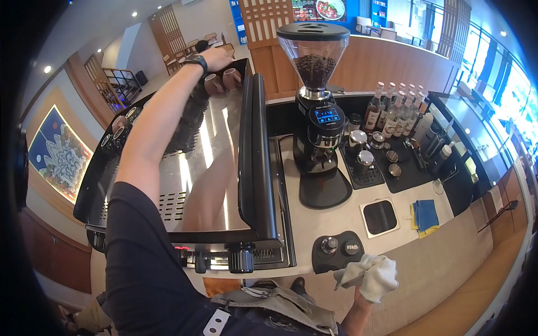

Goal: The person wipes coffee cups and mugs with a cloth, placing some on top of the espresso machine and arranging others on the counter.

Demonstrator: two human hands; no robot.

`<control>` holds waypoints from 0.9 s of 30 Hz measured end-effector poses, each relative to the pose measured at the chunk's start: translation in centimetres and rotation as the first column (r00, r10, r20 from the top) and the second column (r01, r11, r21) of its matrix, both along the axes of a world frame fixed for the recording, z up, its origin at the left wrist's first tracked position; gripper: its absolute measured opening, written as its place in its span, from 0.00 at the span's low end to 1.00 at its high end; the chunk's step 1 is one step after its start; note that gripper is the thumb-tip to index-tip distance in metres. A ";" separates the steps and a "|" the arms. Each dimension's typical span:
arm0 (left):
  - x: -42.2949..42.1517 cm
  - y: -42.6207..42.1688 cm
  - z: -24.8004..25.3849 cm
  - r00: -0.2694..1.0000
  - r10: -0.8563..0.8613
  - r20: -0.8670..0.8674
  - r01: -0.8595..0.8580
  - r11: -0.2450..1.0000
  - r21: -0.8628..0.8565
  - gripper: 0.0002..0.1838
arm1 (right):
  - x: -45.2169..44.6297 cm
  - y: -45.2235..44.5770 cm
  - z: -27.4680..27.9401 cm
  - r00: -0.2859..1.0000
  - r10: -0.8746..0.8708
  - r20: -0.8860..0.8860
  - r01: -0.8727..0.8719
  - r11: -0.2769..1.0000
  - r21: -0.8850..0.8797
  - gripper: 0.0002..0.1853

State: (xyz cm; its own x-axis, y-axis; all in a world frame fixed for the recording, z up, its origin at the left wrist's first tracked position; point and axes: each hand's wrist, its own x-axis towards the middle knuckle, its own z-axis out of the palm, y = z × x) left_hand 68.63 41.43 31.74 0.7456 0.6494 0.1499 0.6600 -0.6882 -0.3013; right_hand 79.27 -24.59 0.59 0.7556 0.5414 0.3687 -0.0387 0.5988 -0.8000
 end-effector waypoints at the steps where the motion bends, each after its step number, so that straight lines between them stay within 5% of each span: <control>1: -0.7 0.1 0.7 0.991 -0.093 -0.099 0.095 0.995 0.016 0.23 | 0.0 0.0 -0.1 1.000 -0.005 0.005 0.005 1.000 -0.004 0.21; 2: -1.4 0.0 0.9 0.998 0.064 -0.029 -0.067 0.991 -0.119 0.22 | -0.1 -0.1 -0.2 1.000 -0.008 0.010 0.008 1.000 -0.008 0.21; 4: -3.7 -1.3 1.1 0.999 0.021 -0.030 -0.030 0.942 -0.333 0.24 | -0.1 -0.1 -0.6 1.000 -0.015 -0.013 0.015 1.000 -0.006 0.20; 7: -4.8 -0.8 -0.1 0.995 -0.009 -0.096 -0.016 0.966 -0.257 0.30 | -0.5 -0.1 -0.5 0.999 -0.034 -0.015 0.034 0.999 -0.018 0.20; 17: -6.1 -1.4 -1.1 0.999 -0.032 0.023 0.035 0.986 -0.161 0.26 | -0.6 -0.5 -0.4 0.996 -0.083 0.044 0.084 0.996 -0.025 0.17; 20: -6.2 -0.3 -0.8 0.994 -0.104 -0.023 0.102 0.993 -0.066 0.25 | -1.7 0.1 2.1 0.993 -0.078 -0.084 0.078 0.997 -0.005 0.12; 22: -6.7 -2.3 1.3 0.985 -0.161 -0.059 0.161 0.987 0.005 0.25 | -0.7 -0.9 -1.4 0.995 -0.060 -0.079 0.051 0.992 -0.112 0.12; 24: -7.9 -7.3 4.1 0.994 -0.104 -0.021 0.103 0.994 -0.021 0.29 | -0.9 -0.6 -2.0 0.974 -0.073 0.214 0.122 0.967 -0.224 0.11; 25: -9.3 -7.2 4.6 0.971 -0.237 0.030 0.234 0.969 0.081 0.29 | -1.9 0.6 -0.2 0.868 -0.081 0.490 0.224 0.945 -0.240 0.10; 27: -11.5 -13.0 6.7 0.960 -0.247 0.130 0.238 0.968 0.080 0.28 | -3.9 2.8 3.7 0.649 0.002 0.761 0.248 0.945 -0.214 0.14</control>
State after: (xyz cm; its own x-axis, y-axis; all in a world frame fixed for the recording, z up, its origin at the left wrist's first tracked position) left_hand 57.09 28.45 38.47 0.8487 0.4380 0.2965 0.5140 -0.8152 -0.2671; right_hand 75.39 -21.75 4.34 0.3591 0.6342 0.6847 0.6991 0.3032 -0.6476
